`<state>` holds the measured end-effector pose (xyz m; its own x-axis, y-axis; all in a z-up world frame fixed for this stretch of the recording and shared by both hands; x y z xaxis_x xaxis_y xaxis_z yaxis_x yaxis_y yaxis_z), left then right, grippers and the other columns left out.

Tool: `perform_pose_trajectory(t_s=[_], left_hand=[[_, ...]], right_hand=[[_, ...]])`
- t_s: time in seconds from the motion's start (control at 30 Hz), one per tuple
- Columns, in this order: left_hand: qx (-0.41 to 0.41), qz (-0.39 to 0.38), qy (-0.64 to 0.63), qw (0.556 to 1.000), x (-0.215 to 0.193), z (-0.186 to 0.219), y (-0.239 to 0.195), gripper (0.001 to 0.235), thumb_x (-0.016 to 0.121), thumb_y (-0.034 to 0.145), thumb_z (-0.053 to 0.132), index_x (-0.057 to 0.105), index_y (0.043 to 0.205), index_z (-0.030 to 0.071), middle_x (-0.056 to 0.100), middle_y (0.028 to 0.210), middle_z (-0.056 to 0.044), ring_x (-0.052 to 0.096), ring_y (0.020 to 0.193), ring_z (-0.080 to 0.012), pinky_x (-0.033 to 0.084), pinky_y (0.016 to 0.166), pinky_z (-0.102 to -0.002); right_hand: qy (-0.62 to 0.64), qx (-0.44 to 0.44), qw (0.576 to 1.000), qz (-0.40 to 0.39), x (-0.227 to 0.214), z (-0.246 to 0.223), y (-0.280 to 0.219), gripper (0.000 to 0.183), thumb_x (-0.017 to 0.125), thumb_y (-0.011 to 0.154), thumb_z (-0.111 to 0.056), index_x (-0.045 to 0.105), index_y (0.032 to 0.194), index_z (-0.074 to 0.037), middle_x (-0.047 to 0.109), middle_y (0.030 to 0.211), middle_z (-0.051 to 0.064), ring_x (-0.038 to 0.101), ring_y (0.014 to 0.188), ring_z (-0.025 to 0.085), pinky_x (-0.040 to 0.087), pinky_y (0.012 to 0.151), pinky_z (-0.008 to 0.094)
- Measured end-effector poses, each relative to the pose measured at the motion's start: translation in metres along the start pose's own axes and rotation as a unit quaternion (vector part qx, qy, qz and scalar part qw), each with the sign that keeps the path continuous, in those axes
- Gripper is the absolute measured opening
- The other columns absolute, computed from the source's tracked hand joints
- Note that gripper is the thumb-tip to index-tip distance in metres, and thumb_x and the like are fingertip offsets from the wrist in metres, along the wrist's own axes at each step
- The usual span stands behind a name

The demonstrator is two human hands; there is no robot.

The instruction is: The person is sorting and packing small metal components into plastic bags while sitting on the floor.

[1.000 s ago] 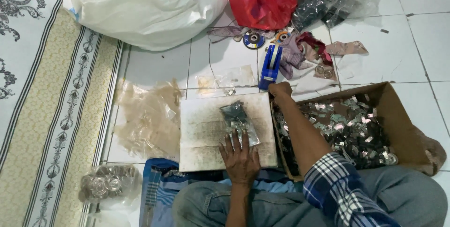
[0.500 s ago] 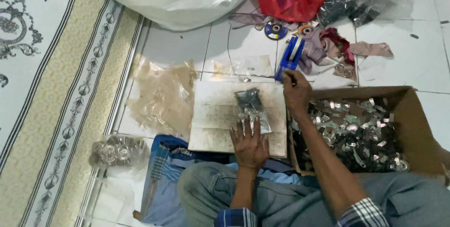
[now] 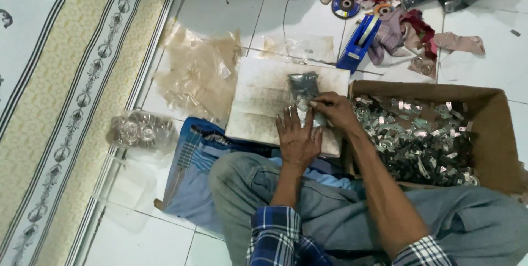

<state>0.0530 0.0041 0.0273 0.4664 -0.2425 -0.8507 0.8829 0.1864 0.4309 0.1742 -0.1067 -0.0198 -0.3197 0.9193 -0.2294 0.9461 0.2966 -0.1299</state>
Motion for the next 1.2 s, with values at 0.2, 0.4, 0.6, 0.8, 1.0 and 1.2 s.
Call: perform_pose_trajectory(t_s=[0.2,0.4,0.6,0.8,1.0,1.2], left_hand=[[-0.014,-0.017,-0.027,0.999,-0.006,0.002,0.002,0.061,0.066,0.088,0.044,0.061,0.14,0.012,0.056,0.141,-0.033,0.05,0.137,-0.0509,0.027,0.117,-0.068],[0.005,-0.011,-0.003,1.0,0.006,-0.001,-0.005,0.067,0.071,0.082,0.041,0.06,0.141,0.01,0.053,0.142,-0.033,0.047,0.138,-0.052,0.027,0.117,-0.069],[0.023,-0.011,0.023,0.999,0.011,-0.002,-0.007,0.072,0.073,0.076,0.034,0.058,0.141,0.006,0.045,0.15,-0.033,0.041,0.143,-0.0519,0.025,0.119,-0.069],[0.032,-0.014,-0.009,0.999,0.008,0.0,-0.008,0.056,0.07,0.081,0.029,0.068,0.132,0.006,0.045,0.158,-0.022,0.043,0.142,-0.0507,0.023,0.118,-0.072],[0.034,-0.027,0.028,0.999,0.009,0.001,-0.008,0.062,0.071,0.078,0.031,0.066,0.135,0.007,0.045,0.16,-0.016,0.041,0.143,-0.0494,0.02,0.12,-0.071],[0.033,-0.029,0.015,0.999,0.019,-0.002,-0.01,0.063,0.075,0.073,0.034,0.069,0.13,0.008,0.045,0.16,-0.014,0.04,0.143,-0.053,0.021,0.119,-0.075]], right_hand=[[-0.015,-0.004,1.0,0.0,0.005,-0.021,-0.004,0.025,0.086,0.088,-0.024,0.081,0.106,-0.007,0.068,0.112,0.024,0.066,0.107,0.037,0.054,0.091,0.049],[-0.145,0.022,0.989,0.025,0.013,0.005,0.017,0.02,0.08,0.083,-0.028,0.083,0.094,-0.012,0.075,0.092,0.018,0.072,0.09,0.04,0.057,0.076,0.048],[-0.176,0.054,0.978,0.096,0.021,-0.003,0.025,0.026,0.074,0.076,-0.024,0.066,0.053,-0.018,0.055,0.047,0.001,0.057,0.047,0.018,0.047,0.051,0.033],[-0.216,0.045,0.97,0.098,0.026,-0.01,0.024,0.023,0.069,0.075,-0.022,0.07,0.061,-0.004,0.06,0.054,0.021,0.066,0.063,0.033,0.052,0.059,0.044],[-0.259,0.019,0.961,0.093,0.025,-0.025,0.021,0.027,0.065,0.077,-0.02,0.067,0.06,0.0,0.057,0.055,0.024,0.068,0.066,0.045,0.053,0.063,0.045],[-0.264,-0.003,0.96,0.096,0.023,-0.02,0.024,0.033,0.066,0.077,-0.021,0.058,0.05,-0.005,0.046,0.044,0.015,0.056,0.047,0.031,0.045,0.05,0.039]])
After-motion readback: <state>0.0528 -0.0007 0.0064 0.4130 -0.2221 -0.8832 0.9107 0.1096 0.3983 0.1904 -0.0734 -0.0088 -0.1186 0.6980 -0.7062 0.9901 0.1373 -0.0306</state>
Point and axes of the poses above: each hand's wrist, its own y-axis towards the middle knuckle, its own x-axis out of the palm, z = x × y, the point moved 5 cm from there along y, towards the middle knuckle
